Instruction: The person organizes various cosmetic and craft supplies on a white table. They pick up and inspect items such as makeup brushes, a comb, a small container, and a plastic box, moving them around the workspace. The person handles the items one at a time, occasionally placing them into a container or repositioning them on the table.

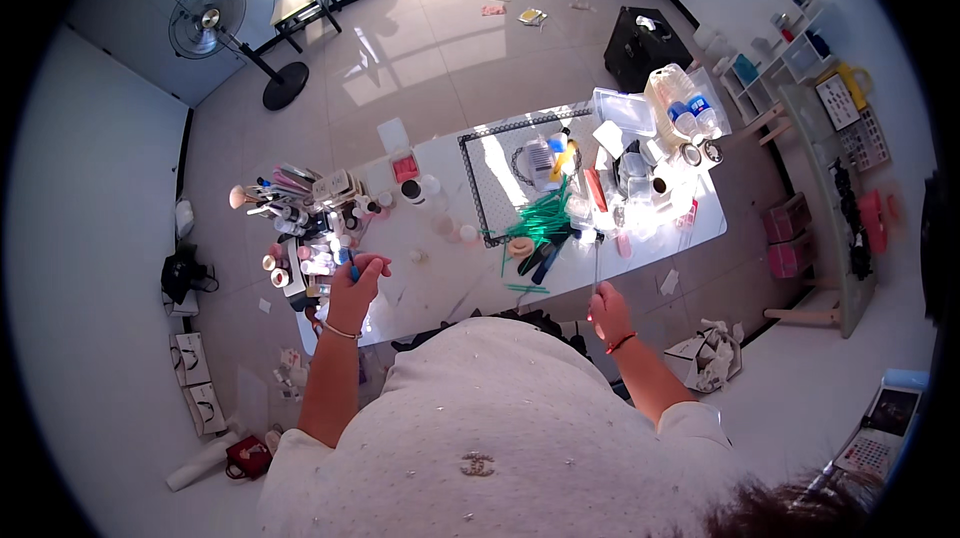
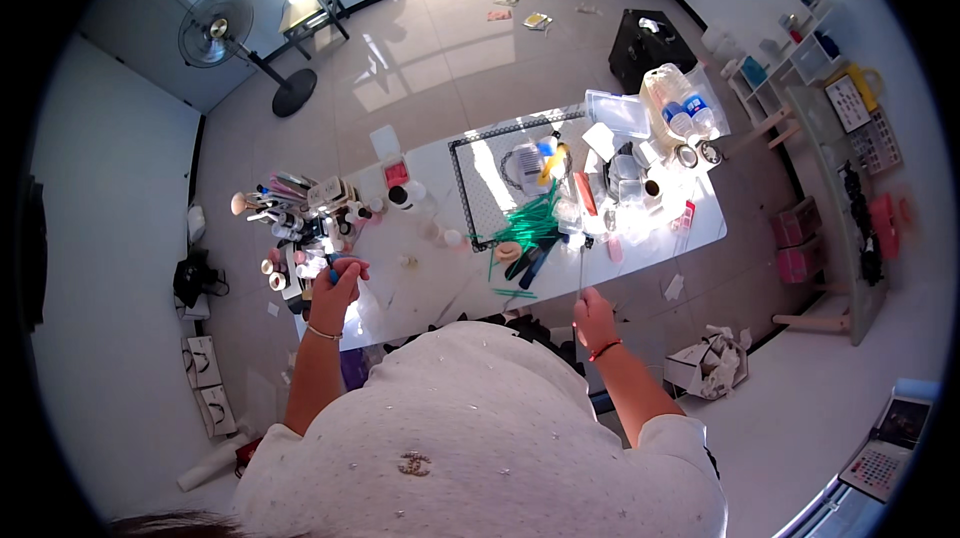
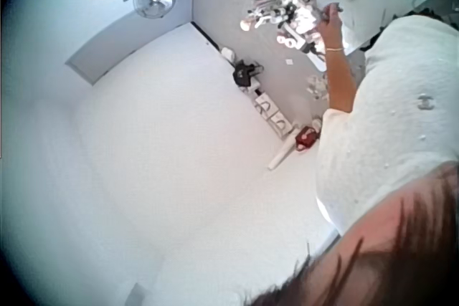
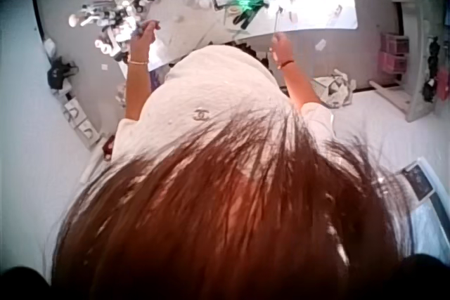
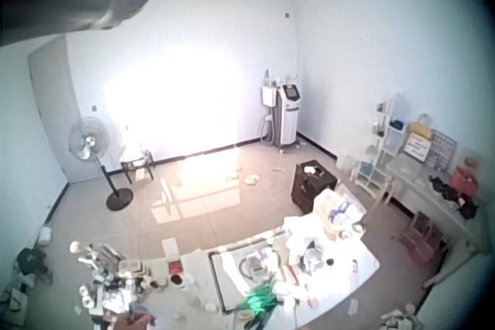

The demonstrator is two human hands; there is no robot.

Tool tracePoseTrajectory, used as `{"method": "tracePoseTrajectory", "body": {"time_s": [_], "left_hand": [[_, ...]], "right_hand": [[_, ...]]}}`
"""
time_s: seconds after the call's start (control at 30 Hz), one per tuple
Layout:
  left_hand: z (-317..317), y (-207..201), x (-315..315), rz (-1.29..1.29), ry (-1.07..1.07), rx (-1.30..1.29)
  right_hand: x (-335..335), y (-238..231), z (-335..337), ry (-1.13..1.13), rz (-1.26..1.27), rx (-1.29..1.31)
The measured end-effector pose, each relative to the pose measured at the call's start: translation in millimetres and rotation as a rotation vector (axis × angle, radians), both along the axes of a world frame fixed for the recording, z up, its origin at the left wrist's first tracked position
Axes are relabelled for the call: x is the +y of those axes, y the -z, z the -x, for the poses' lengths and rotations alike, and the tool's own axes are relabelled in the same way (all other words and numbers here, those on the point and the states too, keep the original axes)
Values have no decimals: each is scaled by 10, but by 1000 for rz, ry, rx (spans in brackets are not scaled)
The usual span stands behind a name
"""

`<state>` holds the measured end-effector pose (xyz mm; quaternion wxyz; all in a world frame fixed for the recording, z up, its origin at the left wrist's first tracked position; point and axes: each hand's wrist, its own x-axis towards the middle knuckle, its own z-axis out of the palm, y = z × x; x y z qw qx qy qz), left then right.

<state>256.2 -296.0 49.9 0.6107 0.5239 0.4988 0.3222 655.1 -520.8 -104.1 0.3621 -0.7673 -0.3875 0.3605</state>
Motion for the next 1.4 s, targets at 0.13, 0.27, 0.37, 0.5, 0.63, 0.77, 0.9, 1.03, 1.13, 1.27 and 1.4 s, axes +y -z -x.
{"method": "tracePoseTrajectory", "body": {"time_s": [0.13,0.27,0.37,0.5,0.63,0.77,0.9,1.03,1.13,1.27,1.4], "left_hand": [[-366,-332,-33,82,197,-31],[-688,-513,-47,104,402,-160],[-834,-790,-67,135,404,-183],[-720,-809,-13,14,254,-180],[-507,-954,56,1,155,-200],[-324,-1045,96,46,166,-199],[-122,-1016,110,54,264,-162],[17,-1105,117,-39,318,-130],[118,-1166,111,-38,318,-136],[267,-1232,88,-30,337,-182],[483,-1202,94,102,313,-367]], "right_hand": [[361,-836,491,-122,-176,508],[770,-1640,839,-465,-283,557],[978,-1936,1025,-680,-348,313],[1109,-2148,1243,-653,-356,283],[1132,-2307,1403,-557,-410,329],[1113,-2266,1532,-440,-529,405],[1096,-2360,1601,-370,-497,539],[1068,-2400,1673,-377,-420,610],[1086,-2399,1759,-356,-412,667],[1136,-2443,1853,-364,-411,663],[1193,-2473,1892,-360,-387,653]]}}
